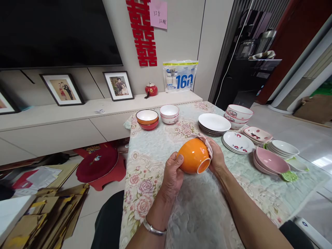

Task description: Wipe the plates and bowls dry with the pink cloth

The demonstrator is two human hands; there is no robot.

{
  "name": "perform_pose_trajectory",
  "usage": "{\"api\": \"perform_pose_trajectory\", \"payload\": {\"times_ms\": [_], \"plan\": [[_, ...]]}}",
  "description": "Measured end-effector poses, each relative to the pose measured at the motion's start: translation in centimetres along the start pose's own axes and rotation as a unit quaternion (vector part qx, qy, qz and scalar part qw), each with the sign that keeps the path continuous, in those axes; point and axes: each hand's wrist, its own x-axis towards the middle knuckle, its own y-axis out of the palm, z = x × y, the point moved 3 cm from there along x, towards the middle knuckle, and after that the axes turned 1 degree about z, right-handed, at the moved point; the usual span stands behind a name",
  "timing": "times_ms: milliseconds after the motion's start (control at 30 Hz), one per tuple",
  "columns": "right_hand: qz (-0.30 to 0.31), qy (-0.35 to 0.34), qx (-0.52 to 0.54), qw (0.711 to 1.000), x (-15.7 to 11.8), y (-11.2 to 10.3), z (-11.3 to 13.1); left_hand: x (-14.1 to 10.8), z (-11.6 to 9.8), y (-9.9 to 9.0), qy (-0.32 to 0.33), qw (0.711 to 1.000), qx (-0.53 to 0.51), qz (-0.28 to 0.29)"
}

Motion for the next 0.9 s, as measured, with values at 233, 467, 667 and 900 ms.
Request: {"api": "perform_pose_trajectory", "payload": {"times_ms": [233, 467, 667, 900], "plan": [[-0.03, -0.003, -0.032, 0.999, -0.1, -0.4, 1.3, -0.1, -0.3, 0.4, -0.051, 0.995, 0.05, 0.069], [0.016, -0.046, -0.116, 0.992, -0.8, -0.7, 2.2, -0.1, -0.4, -0.2, -0.042, 0.989, 0.116, 0.082], [0.13, -0.317, -0.38, 0.86, -3.3, 2.0, 3.6, 0.3, 0.2, -0.2, 0.003, 0.994, 0.091, 0.055], [0.173, -0.317, -0.383, 0.85, -3.1, 2.1, 3.3, 0.3, 0.4, -0.2, 0.021, 0.991, 0.115, 0.067]]}}
